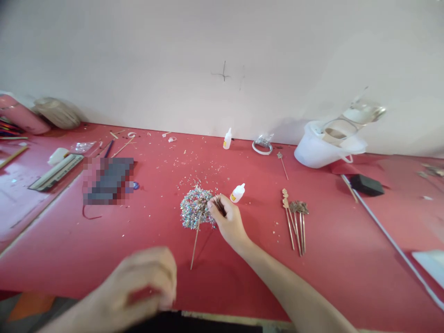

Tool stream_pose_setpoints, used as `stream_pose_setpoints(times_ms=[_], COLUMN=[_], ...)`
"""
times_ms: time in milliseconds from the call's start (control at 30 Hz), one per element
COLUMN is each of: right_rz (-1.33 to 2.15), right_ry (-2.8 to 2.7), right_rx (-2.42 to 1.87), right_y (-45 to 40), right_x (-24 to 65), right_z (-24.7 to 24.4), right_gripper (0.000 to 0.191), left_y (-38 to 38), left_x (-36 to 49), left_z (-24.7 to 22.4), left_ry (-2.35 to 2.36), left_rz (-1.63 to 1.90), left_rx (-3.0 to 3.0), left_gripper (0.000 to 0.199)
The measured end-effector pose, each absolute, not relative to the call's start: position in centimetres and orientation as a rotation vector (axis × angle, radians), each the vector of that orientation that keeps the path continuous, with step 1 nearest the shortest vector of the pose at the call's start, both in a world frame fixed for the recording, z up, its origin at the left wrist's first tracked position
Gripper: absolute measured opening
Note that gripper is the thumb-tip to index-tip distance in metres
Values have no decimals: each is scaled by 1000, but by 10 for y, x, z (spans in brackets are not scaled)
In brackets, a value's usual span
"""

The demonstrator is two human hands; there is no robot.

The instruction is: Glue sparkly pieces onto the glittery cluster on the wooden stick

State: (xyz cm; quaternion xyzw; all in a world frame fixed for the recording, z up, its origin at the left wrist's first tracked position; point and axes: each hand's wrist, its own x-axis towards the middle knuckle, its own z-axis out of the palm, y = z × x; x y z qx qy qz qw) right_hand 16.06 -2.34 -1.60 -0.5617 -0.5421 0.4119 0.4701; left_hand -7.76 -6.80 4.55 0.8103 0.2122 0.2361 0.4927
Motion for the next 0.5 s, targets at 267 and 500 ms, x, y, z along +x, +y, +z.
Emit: stream_pose_setpoints(times_ms=[267,500], right_rz=[1099,1073], right_ry=[-1271,-1247], right_rx=[-1343,-1362], right_y=[-24,-23], right_x=[154,155], right_z=[-18,-18], right_gripper=[27,28], left_y=[39,51], left_x=[-50,-26], left_z=[26,18], left_ry=[990,809], left_rz=[636,572], left_rx=[1814,1667], left_gripper=[17,24])
